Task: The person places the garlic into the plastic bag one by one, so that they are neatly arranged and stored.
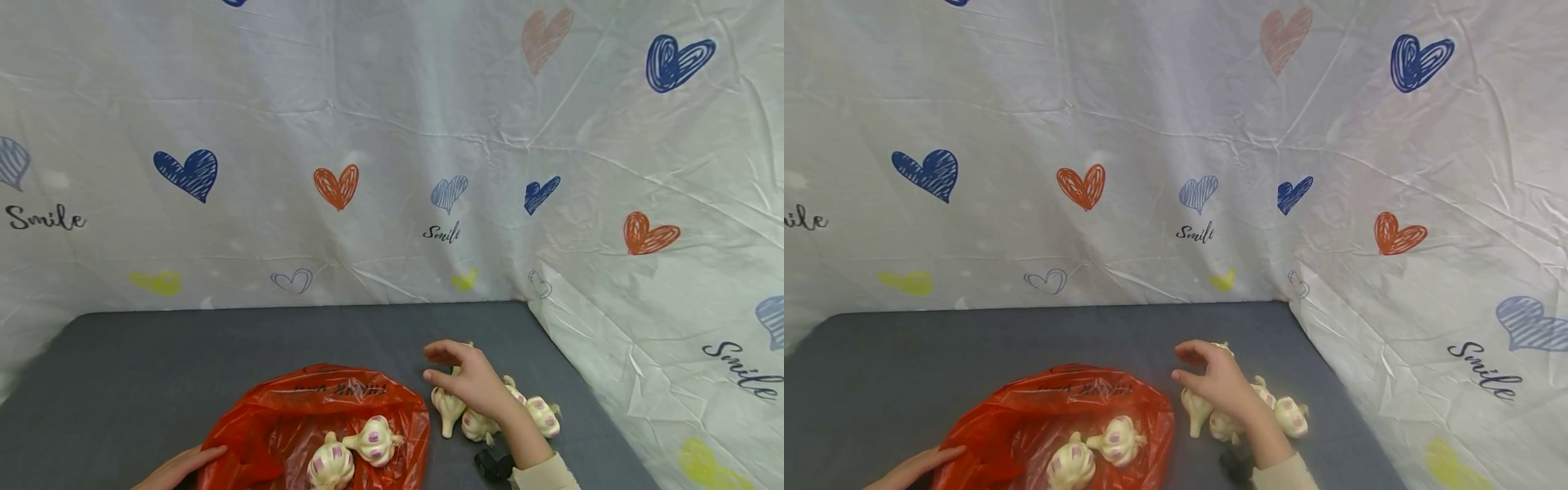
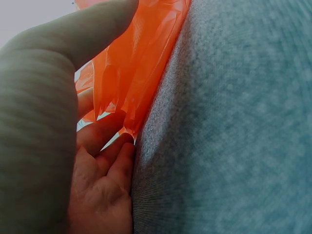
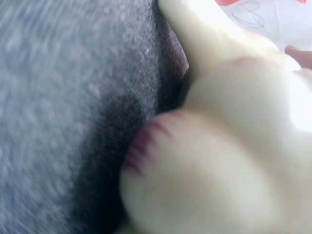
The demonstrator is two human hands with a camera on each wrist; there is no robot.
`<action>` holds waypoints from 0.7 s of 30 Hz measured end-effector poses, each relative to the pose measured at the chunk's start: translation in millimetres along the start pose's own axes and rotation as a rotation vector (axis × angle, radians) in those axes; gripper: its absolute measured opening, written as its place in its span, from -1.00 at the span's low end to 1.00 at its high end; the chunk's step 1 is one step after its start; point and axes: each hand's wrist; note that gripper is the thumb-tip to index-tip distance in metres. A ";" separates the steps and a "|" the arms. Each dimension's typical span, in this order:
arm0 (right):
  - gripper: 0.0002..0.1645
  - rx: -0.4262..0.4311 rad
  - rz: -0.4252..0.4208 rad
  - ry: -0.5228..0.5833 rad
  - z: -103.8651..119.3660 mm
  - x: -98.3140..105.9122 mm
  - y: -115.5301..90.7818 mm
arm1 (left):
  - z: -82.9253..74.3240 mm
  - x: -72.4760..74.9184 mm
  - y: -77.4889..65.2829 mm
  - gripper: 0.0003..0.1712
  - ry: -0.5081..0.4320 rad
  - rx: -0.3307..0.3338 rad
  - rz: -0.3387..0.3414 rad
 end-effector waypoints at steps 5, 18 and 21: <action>-0.47 0.031 -0.027 -0.001 -0.7 3.9 -0.3 | -0.4 1.8 1.0 0.07 -0.021 0.020 0.018; -0.52 -0.034 -0.097 -0.048 1.2 17.8 1.0 | -1.7 2.1 0.1 0.10 -0.039 0.066 0.029; -0.52 -0.029 -0.133 -0.071 0.2 20.3 0.3 | -1.2 2.2 -0.2 0.09 -0.036 0.053 0.026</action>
Point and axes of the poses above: each hand's wrist, its own y-axis towards the middle knuckle, its own x-axis out of the back of the hand, z = x × y, and after that the axes turned 9 degrees about -z, right-handed
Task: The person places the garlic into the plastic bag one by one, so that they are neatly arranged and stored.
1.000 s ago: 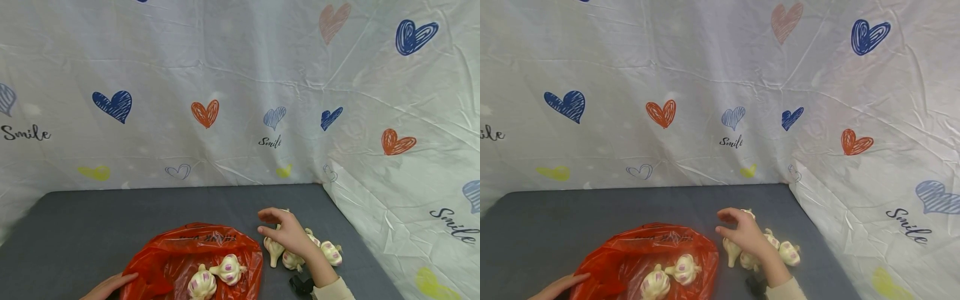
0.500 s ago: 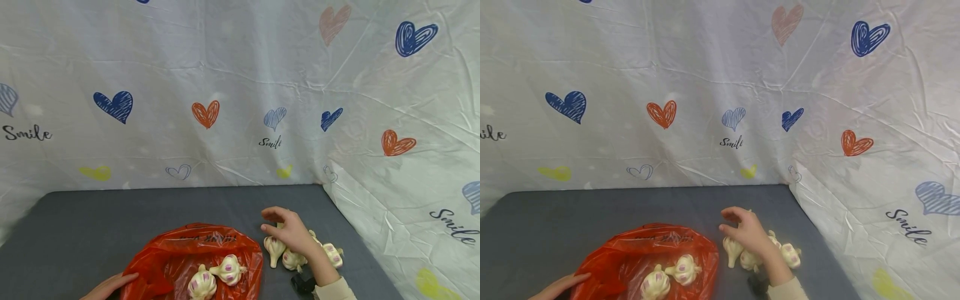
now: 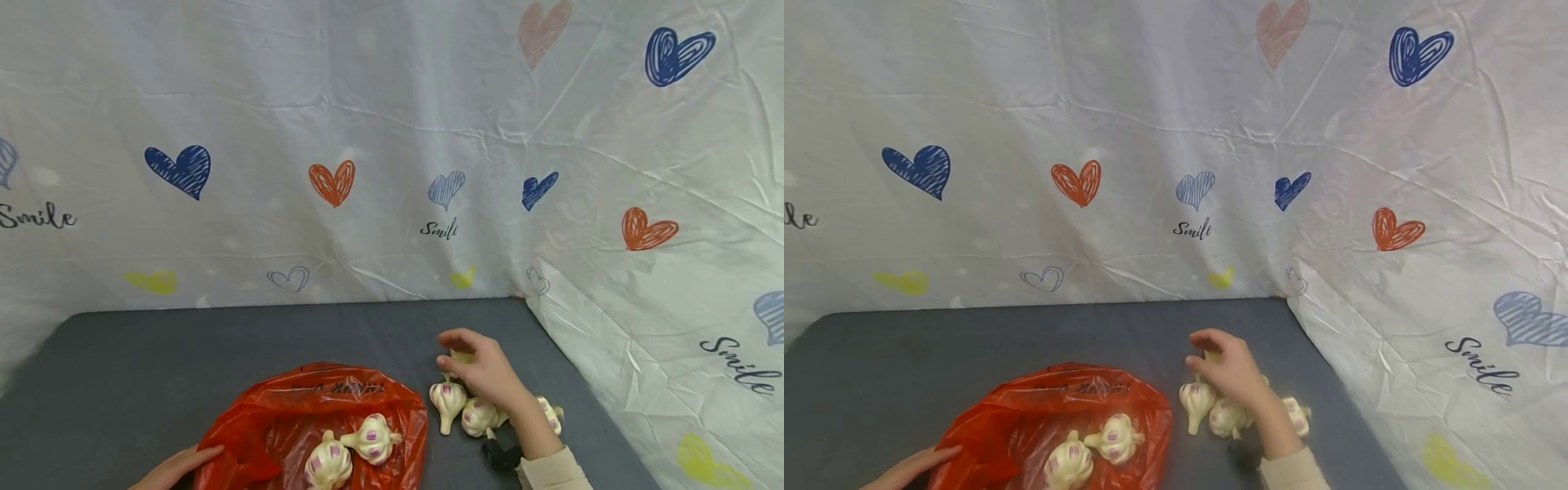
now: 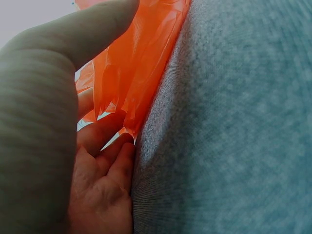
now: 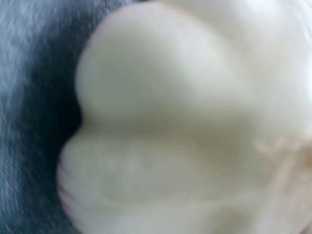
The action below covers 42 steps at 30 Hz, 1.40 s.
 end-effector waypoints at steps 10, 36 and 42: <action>-0.62 0.067 -0.119 -0.027 -8.9 9.0 1.4 | 1.1 0.5 0.9 0.10 -0.022 -0.004 0.008; -0.35 -0.127 -0.074 -0.099 -33.9 15.5 5.7 | -3.6 -0.3 0.6 0.07 -0.031 -0.015 -0.002; -0.29 -0.096 -0.010 -0.178 -32.2 14.6 5.1 | -5.5 -1.0 0.2 0.09 0.008 0.005 -0.012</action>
Point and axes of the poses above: each hand's wrist, its own y-axis towards the middle knuckle, its own x-axis out of the back of the hand, z = x × y, and after that the axes turned 9 degrees about -z, right-handed
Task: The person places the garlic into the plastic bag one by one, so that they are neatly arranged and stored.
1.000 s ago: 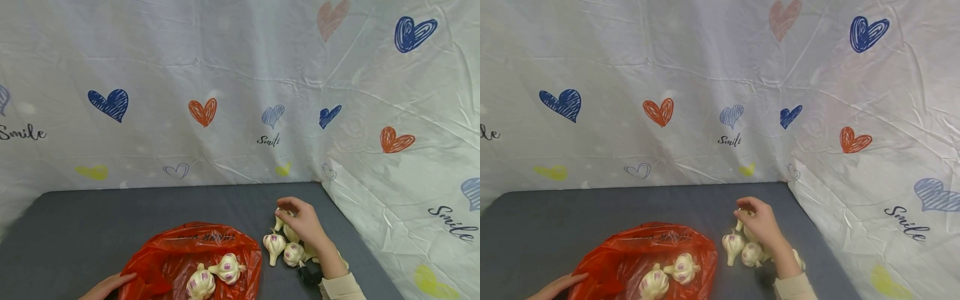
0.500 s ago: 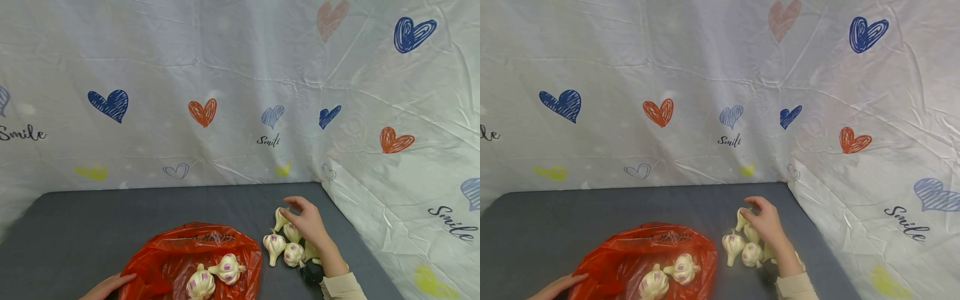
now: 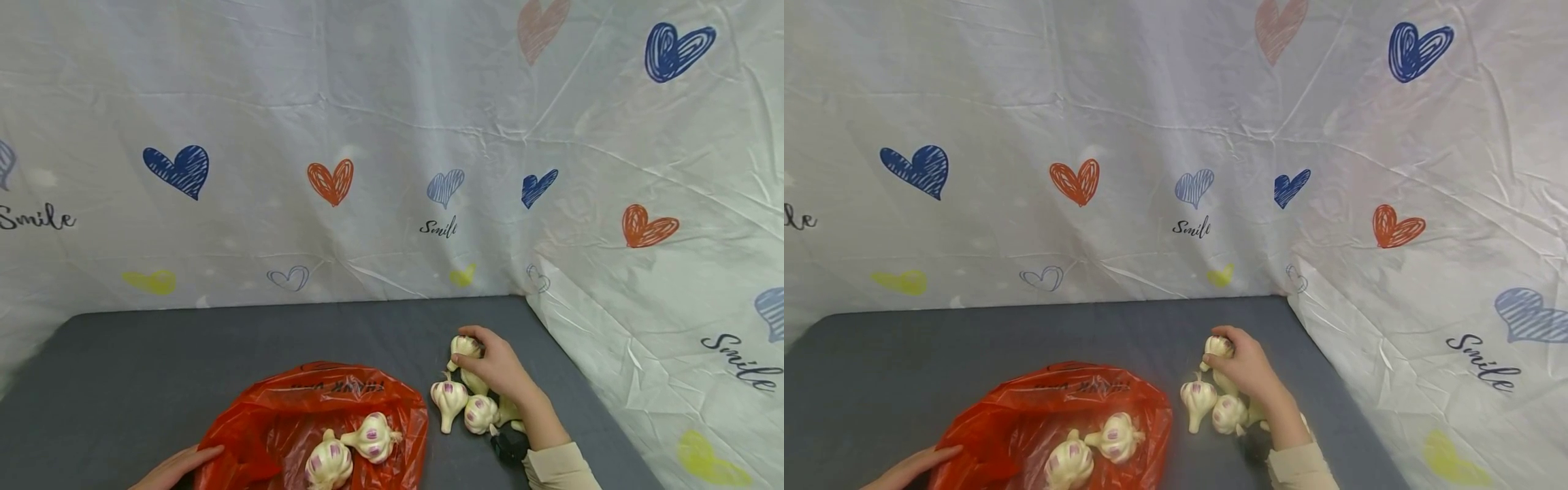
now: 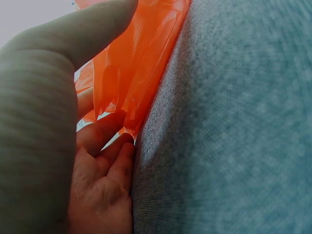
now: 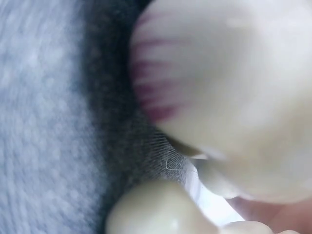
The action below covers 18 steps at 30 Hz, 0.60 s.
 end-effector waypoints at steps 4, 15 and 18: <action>-0.30 0.002 0.001 -0.005 0.6 -0.5 0.2 | -0.7 -0.1 1.6 0.09 0.003 0.000 0.005; -0.35 -0.010 0.018 0.023 -5.0 -2.6 1.5 | 1.4 0.3 4.6 0.05 -0.046 -0.051 0.019; -0.36 -0.001 0.019 0.027 -6.6 -3.5 2.0 | 1.2 0.7 4.7 0.05 -0.067 -0.046 0.030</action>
Point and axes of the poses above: each hand's wrist, its own y-axis towards the middle knuckle, its own x-axis out of the back of the hand, z = x × y, and after that the axes turned 9 degrees about -z, right-handed
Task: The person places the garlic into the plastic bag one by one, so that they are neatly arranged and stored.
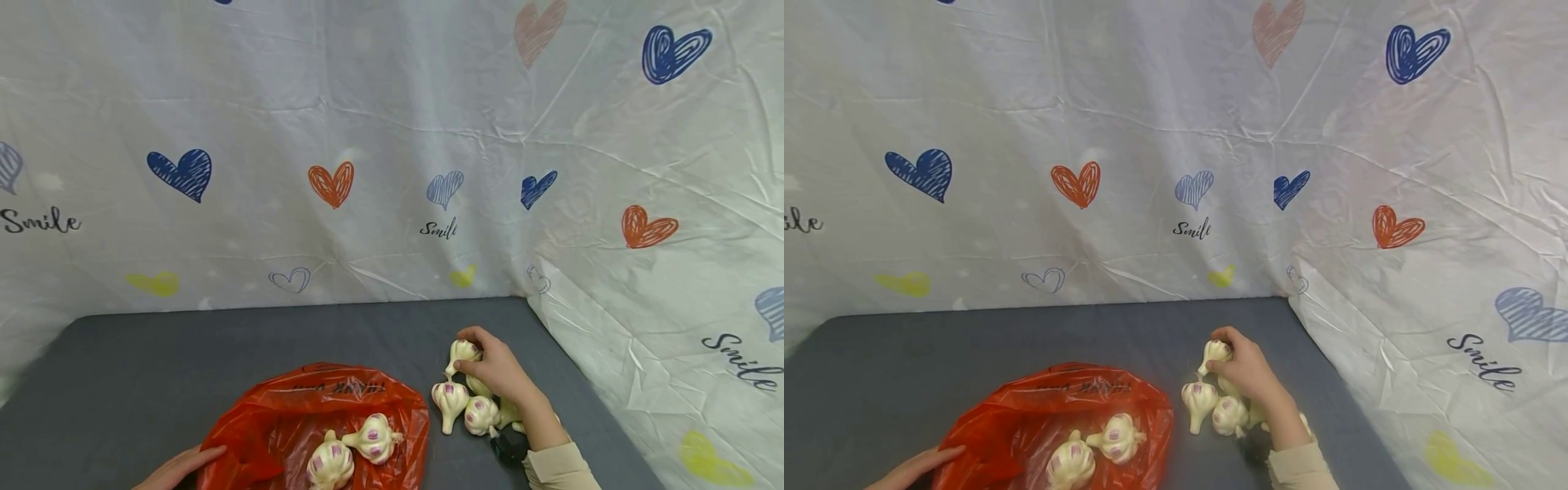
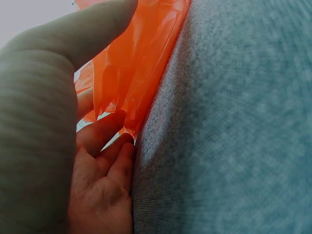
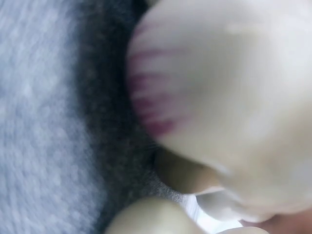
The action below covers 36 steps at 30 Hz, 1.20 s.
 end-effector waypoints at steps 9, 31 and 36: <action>-0.40 0.002 -0.002 0.016 1.4 -0.7 -0.1 | 1.1 -0.3 0.5 0.07 0.012 -0.006 -0.011; -0.37 -0.012 -0.035 0.048 2.0 -1.1 0.1 | 0.4 -3.1 2.4 0.12 -0.074 -0.030 -0.022; -0.36 -0.009 -0.043 0.055 3.8 -0.8 0.3 | 0.6 -3.9 3.4 0.12 -0.097 -0.045 -0.025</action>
Point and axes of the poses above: each hand's wrist, its own y-axis towards the middle knuckle, its own x-axis out of the back of the hand, z = x × y, and after that the axes turned 9 degrees about -z, right-handed
